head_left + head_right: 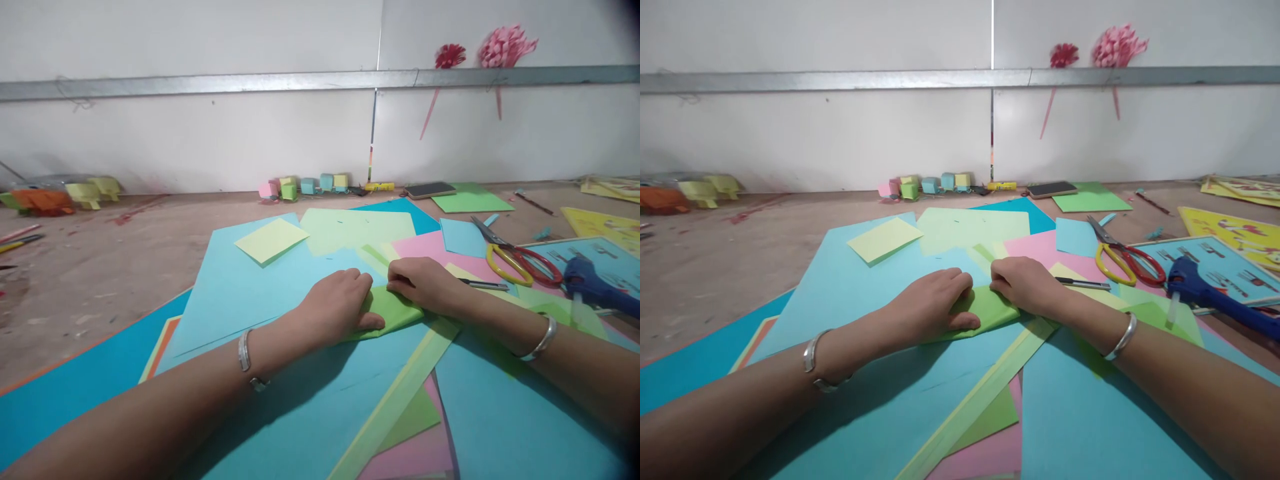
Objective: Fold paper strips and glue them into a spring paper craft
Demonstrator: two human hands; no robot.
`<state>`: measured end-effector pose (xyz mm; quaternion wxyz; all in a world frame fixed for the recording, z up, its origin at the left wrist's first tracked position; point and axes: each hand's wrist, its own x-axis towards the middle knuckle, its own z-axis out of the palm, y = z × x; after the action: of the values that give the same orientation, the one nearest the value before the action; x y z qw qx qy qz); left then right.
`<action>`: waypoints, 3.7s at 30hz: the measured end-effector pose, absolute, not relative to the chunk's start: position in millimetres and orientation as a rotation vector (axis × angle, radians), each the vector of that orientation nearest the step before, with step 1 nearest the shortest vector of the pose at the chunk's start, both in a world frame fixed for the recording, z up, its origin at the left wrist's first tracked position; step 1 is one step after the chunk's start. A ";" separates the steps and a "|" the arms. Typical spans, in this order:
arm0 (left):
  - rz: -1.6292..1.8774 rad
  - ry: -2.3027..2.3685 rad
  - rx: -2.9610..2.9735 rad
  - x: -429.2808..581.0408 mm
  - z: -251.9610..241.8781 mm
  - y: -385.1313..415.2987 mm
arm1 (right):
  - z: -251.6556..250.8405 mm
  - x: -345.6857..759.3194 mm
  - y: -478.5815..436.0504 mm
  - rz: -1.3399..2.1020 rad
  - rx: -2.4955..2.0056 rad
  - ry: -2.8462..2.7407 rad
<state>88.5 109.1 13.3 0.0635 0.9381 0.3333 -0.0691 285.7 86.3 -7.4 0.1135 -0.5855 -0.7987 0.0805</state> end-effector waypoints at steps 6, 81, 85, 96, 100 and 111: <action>-0.270 0.967 2.849 87.2 17.4 106.4 | -8.0 286.4 86.3 0.232 -1.710 -2.344; -0.067 0.041 3.031 73.1 4.3 112.5 | -4.5 285.9 83.6 0.263 -1.743 -2.341; -0.173 0.068 3.021 81.8 9.0 109.9 | -5.2 286.8 83.7 0.264 -1.739 -2.338; -0.365 0.304 3.039 114.9 19.2 97.7 | -4.5 286.4 82.0 0.291 -1.745 -2.306; -0.242 0.276 3.041 110.5 17.7 98.4 | -6.5 287.5 83.1 0.320 -1.709 -2.282; 0.964 1.007 2.447 51.5 -1.5 134.6 | -3.2 296.3 85.0 0.467 -1.433 -1.938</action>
<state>51.5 134.6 -1.5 0.1619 0.8575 0.3527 0.3378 296.3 85.0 -3.2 0.3364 -0.5497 -0.7433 0.1793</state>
